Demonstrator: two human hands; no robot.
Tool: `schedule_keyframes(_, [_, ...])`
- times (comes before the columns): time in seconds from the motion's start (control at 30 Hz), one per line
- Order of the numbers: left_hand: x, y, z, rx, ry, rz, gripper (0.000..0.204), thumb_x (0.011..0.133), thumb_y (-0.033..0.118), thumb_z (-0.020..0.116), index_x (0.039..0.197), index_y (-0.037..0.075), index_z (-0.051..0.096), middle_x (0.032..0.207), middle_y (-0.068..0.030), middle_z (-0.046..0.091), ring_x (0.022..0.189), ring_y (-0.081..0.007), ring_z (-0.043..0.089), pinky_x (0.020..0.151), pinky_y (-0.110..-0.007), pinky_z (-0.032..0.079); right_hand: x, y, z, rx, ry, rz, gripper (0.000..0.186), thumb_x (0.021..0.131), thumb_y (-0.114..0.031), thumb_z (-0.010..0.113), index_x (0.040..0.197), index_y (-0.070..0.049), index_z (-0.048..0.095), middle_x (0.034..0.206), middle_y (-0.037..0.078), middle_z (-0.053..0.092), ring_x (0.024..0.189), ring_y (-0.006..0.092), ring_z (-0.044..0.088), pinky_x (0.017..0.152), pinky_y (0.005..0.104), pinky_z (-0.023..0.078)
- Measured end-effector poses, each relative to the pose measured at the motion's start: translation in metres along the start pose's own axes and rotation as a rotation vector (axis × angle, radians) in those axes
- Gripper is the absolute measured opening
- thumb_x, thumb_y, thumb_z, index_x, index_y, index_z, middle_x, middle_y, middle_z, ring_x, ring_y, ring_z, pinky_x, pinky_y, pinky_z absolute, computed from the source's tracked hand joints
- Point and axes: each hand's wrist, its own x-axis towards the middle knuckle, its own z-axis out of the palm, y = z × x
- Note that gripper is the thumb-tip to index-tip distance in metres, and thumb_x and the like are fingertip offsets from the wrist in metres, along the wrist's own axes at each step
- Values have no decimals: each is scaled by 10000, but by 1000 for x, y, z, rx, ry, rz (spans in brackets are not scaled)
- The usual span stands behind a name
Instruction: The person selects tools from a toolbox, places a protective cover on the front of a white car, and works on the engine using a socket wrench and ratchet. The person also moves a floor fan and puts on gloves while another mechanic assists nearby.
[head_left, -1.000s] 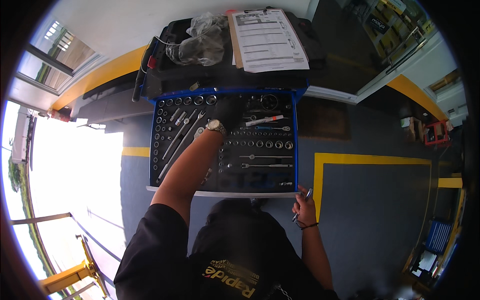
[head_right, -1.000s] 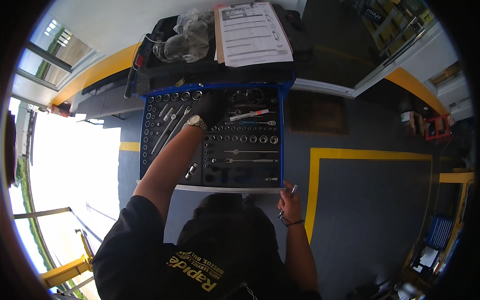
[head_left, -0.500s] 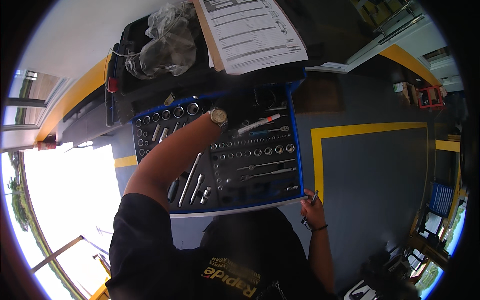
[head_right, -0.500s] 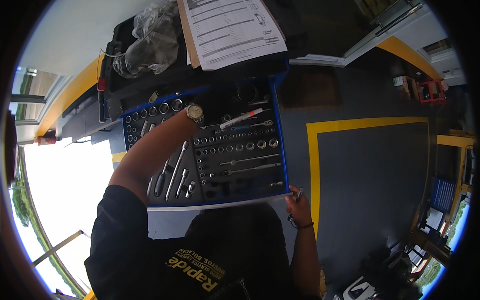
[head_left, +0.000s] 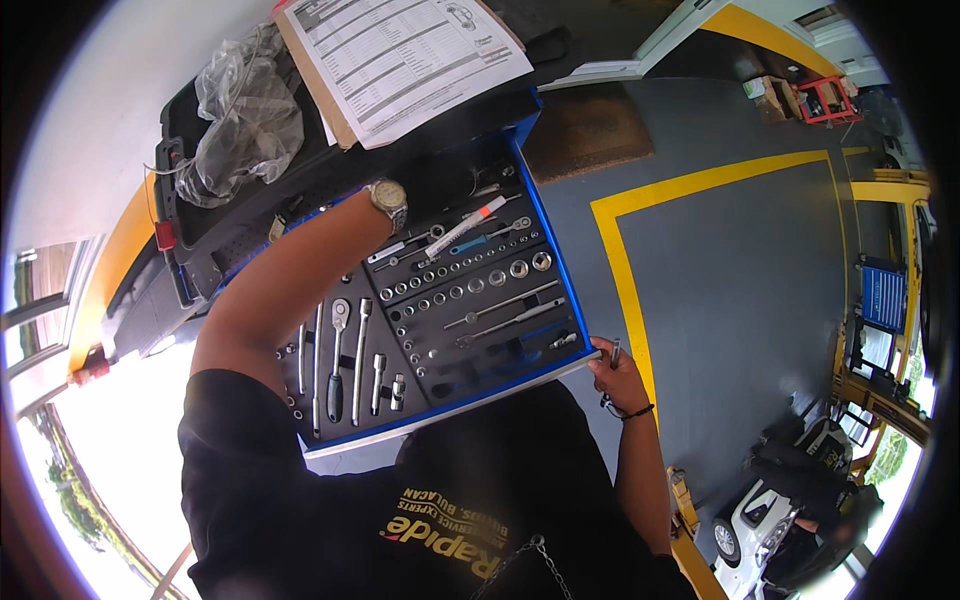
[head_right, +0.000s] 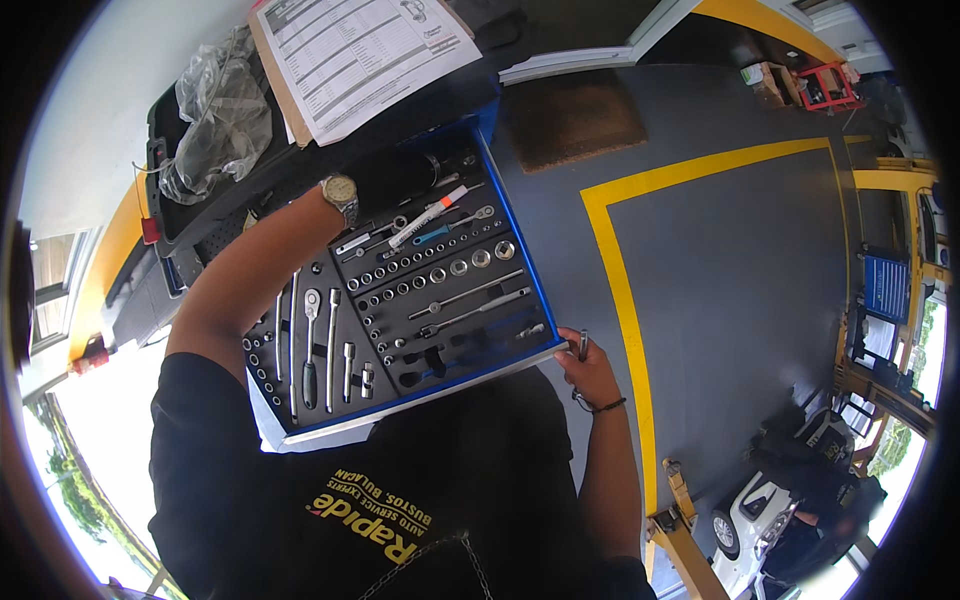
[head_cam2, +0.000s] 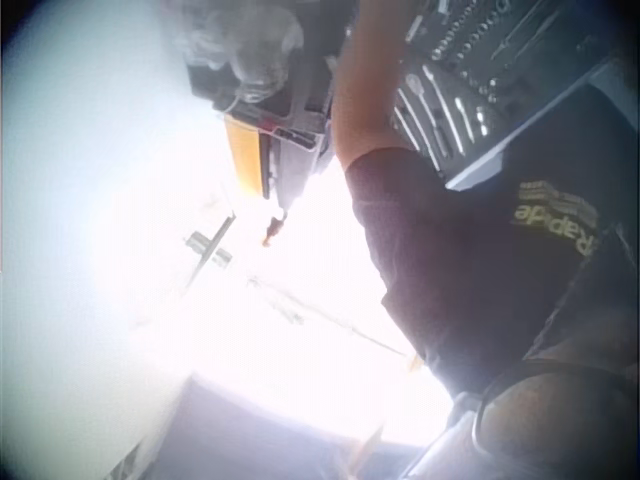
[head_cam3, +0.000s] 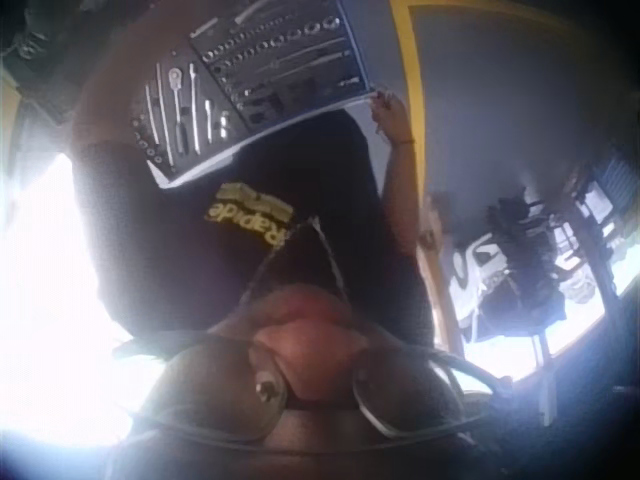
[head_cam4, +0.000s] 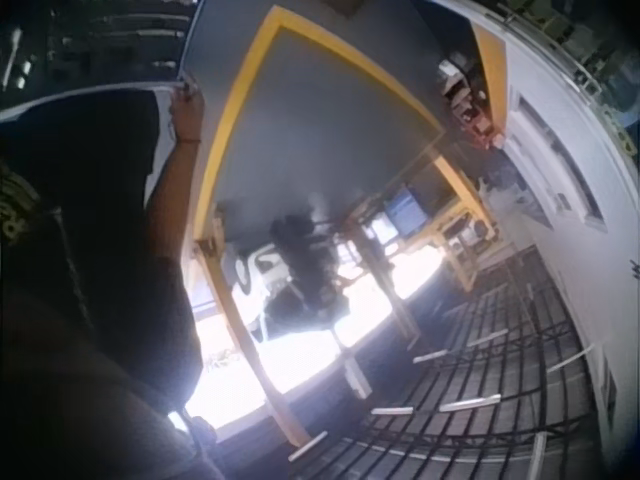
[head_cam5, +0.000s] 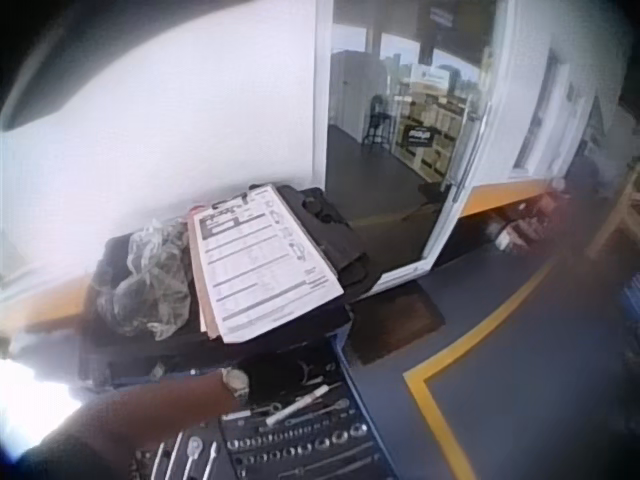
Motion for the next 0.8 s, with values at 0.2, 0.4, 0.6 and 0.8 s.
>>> schedule_keyframes(0.2, [-20, 3, -30, 138, -241, 73, 244, 929, 131, 609, 1154, 95, 697, 1088, -178, 716, 1062, -365, 665, 937, -479, 529, -6, 2, 6, -2, 45, 30, 465, 932, -99, 743, 1378, -56, 616, 854, -56, 547, 613, 27, 409, 531, 211, 344])
schedule_keyframes(0.4, [-34, 14, -51, 268, -395, 75, 412, 844, 33, 646, 1241, 135, 695, 1096, -143, 718, 1074, -337, 672, 975, -473, 541, -2, 4, 2, 72, -2, -7, 463, 929, -95, 744, 1373, -56, 617, 926, -43, 609, 605, 17, 427, 524, 200, 354])
schedule_keyframes(0.6, [-38, 24, -46, 354, -361, -62, 397, 856, 122, 654, 1250, 154, 693, 993, -139, 713, 924, -322, 708, 853, -449, 579, -1, 3, 8, 80, 14, -34, 447, 942, -135, 736, 1368, -65, 622, 861, -56, 600, 581, 23, 451, 515, 201, 371])
schedule_keyframes(0.8, [-62, 37, -82, 3, -102, -357, 294, 919, 96, 640, 1210, 73, 676, 1001, -143, 733, 928, -276, 728, 818, -399, 590, 5, -10, -18, -73, -62, 49, 393, 954, -162, 728, 1322, -45, 655, 846, -29, 626, 626, 36, 509, 566, 205, 421])
